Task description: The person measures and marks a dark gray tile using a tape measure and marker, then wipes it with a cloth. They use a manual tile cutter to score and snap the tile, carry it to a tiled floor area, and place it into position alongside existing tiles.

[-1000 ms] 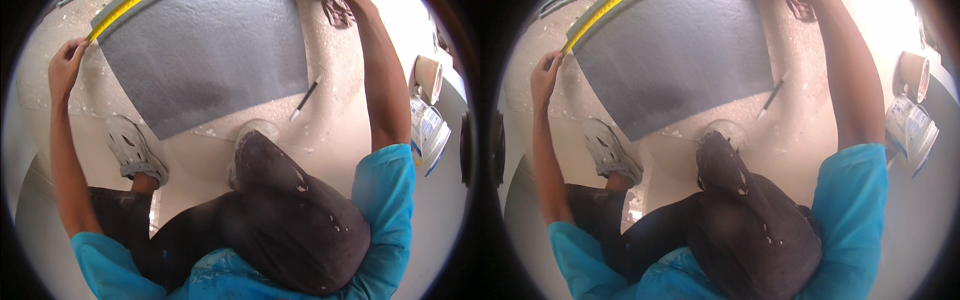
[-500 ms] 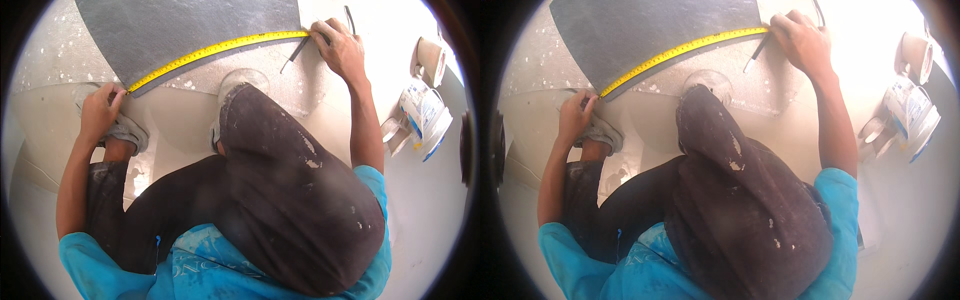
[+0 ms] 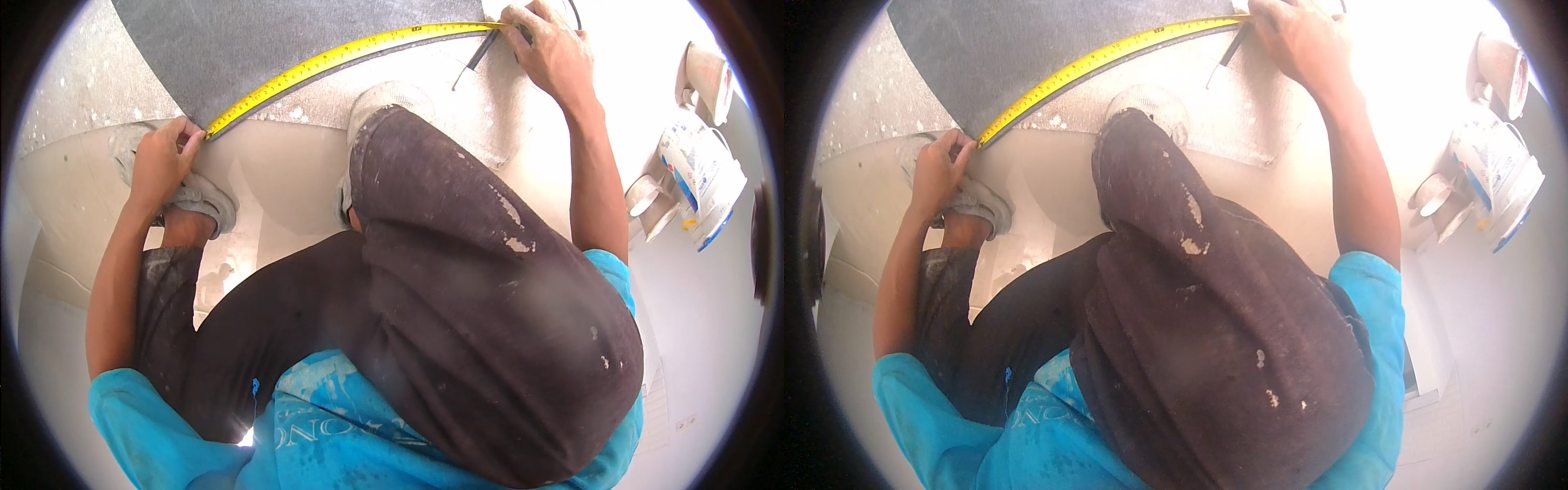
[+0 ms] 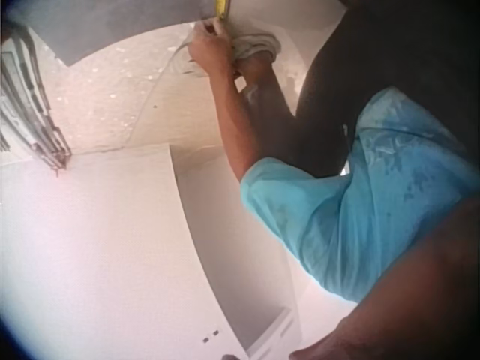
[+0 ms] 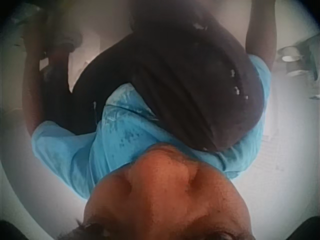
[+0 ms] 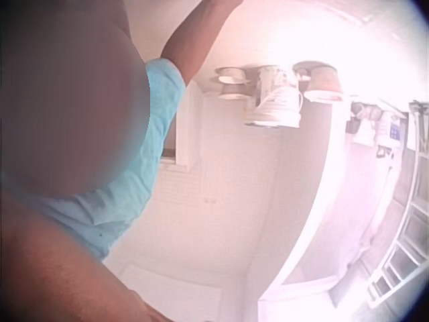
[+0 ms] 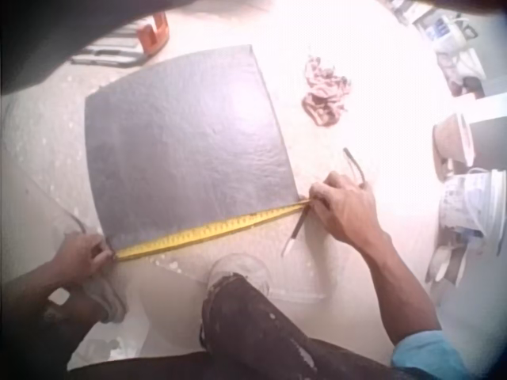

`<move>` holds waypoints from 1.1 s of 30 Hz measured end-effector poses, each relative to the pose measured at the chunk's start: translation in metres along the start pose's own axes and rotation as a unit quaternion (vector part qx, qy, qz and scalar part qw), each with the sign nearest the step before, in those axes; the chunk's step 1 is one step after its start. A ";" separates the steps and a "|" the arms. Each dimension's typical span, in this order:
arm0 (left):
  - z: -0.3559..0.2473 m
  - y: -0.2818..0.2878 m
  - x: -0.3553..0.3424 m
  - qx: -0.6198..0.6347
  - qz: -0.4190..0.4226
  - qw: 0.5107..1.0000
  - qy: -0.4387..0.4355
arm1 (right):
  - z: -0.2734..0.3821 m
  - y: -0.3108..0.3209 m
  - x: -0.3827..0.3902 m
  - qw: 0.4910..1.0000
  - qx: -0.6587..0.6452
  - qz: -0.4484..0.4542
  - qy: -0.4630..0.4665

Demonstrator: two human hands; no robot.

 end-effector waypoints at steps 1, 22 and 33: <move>0.000 0.000 0.000 -0.002 -0.001 1.000 -0.002 | 0.002 0.001 0.000 1.000 0.009 -0.004 0.001; -0.053 0.080 -0.023 0.055 -0.065 0.983 -0.160 | -0.008 0.028 0.018 0.986 -0.145 0.087 0.013; -0.239 0.068 -0.110 0.065 -0.229 0.908 -0.345 | 0.027 0.059 0.008 0.969 -0.242 0.037 -0.028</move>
Point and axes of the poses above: each hand's wrist, its own x-axis away from the middle knuckle, its own y-axis out of the back of the hand, z = x × y, the point moved 9 cm from there along -x, towards the middle knuckle, and after that the axes turned 7 degrees about -y, right-handed, at the moved point
